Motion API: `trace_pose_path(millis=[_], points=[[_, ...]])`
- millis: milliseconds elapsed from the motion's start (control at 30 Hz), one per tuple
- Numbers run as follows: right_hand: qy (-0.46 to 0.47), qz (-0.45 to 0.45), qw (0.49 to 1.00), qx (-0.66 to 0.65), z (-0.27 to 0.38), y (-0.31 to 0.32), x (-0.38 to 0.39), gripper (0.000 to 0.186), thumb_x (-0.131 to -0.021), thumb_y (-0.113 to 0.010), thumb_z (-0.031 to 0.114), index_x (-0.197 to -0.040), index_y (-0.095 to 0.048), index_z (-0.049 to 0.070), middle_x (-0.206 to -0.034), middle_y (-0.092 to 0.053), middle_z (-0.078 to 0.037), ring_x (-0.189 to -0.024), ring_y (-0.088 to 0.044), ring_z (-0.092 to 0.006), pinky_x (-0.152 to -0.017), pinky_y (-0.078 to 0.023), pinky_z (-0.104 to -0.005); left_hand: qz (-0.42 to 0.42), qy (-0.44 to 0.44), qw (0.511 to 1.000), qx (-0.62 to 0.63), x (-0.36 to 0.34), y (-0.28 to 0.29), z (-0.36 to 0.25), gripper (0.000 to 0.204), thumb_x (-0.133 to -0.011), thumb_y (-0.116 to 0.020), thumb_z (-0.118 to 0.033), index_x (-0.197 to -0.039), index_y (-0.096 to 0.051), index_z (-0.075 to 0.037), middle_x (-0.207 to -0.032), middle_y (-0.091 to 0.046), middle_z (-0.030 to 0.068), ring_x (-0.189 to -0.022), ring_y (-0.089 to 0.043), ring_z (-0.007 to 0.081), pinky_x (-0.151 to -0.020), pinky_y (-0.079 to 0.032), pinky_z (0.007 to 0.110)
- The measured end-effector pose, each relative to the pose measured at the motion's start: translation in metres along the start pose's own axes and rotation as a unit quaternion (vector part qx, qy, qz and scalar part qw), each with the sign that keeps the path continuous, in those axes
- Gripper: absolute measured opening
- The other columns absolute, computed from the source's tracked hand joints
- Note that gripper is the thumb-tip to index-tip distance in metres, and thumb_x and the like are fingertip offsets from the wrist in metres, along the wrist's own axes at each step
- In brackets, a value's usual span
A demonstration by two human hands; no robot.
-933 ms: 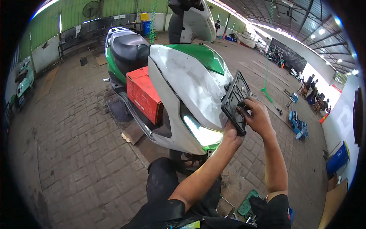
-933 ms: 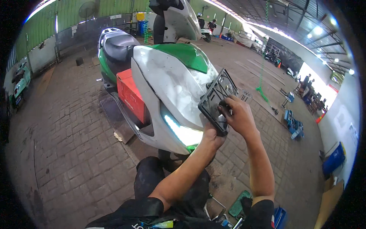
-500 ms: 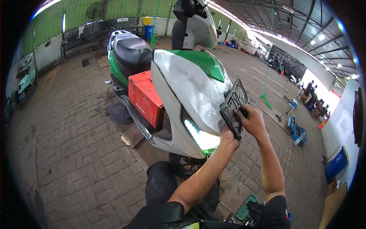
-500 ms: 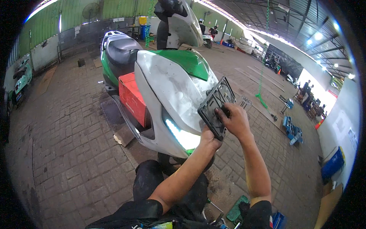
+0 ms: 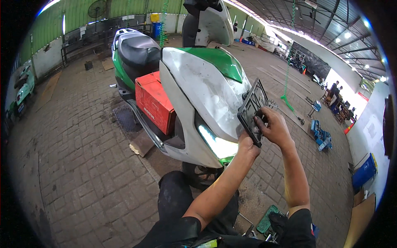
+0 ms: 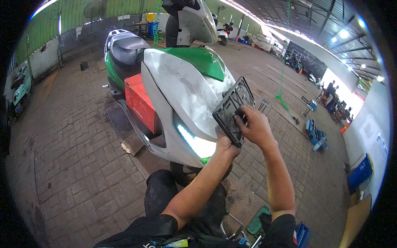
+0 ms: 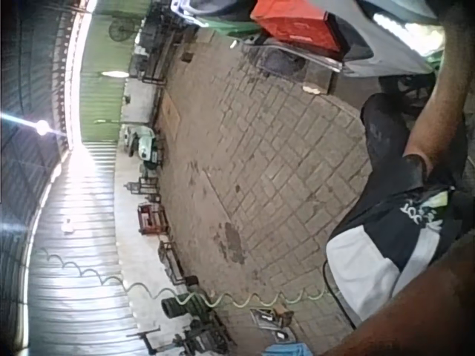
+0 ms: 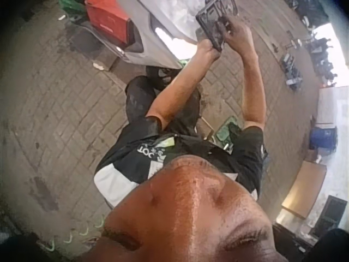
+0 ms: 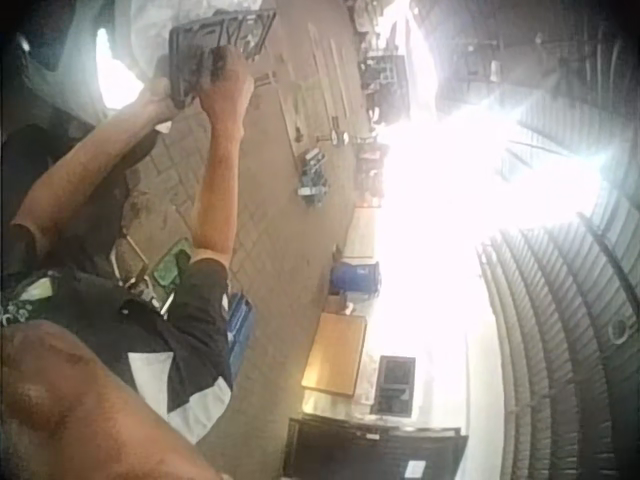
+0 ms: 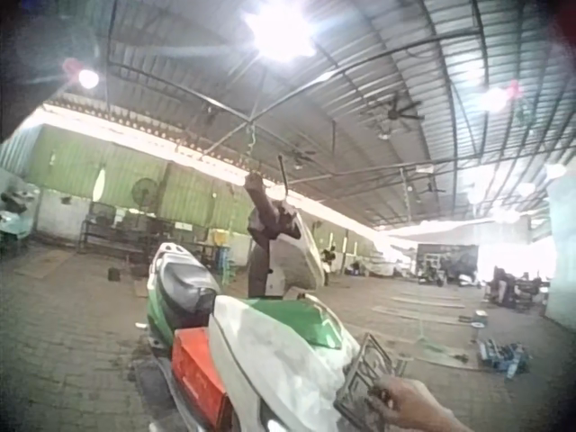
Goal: The person works on the body panels of a scooter, using a screwdriver to remove and adjust internal components, then positions and attaches a white and green front fairing before securing a license plate bracket.
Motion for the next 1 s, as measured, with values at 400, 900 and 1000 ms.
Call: trace_pose_path(millis=[400, 900, 1000], points=[[0.030, 0.013, 0.999, -0.008, 0.006, 0.003, -0.005, 0.014, -0.084, -0.066, 0.012, -0.092, -0.060, 0.002, -0.087, -0.061, -0.015, -0.080, -0.063, -0.0359, -0.067, -0.049, -0.0416, -0.025, -0.002, 0.999, 0.047, 0.002, 0.002, 0.001, 0.023, -0.100, -0.051, -0.022, -0.117, -0.060, -0.010, -0.111, -0.067, 0.0049, -0.101, -0.065, 0.0176, -0.088, -0.055, 0.032], [0.004, -0.004, 1.000, -0.024, 0.008, 0.004, -0.008, 0.021, -0.087, -0.067, 0.021, -0.088, -0.059, 0.001, -0.079, -0.059, -0.017, -0.070, -0.058, -0.0332, -0.061, -0.045, -0.0398, -0.078, 0.006, 0.996, 0.054, 0.009, 0.003, 0.005, 0.027, -0.102, -0.043, -0.020, -0.121, -0.058, -0.007, -0.118, -0.065, 0.0076, -0.105, -0.065, 0.0192, -0.094, -0.053, 0.031], [0.003, -0.011, 1.000, -0.013, 0.013, 0.002, -0.009, 0.018, -0.088, -0.066, 0.015, -0.091, -0.060, -0.002, -0.077, -0.059, -0.015, -0.071, -0.059, -0.0263, -0.061, -0.045, -0.0360, -0.010, -0.027, 0.999, 0.035, 0.010, -0.009, -0.005, 0.027, -0.102, -0.045, -0.019, -0.120, -0.058, -0.005, -0.116, -0.065, 0.0082, -0.105, -0.064, 0.0194, -0.094, -0.053, 0.031]])
Point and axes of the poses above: each hand's wrist, its own x-axis away from the middle knuckle, its own y-axis out of the back of the hand, z = x × y, the point moved 8 cm from there along -x, towards the middle knuckle
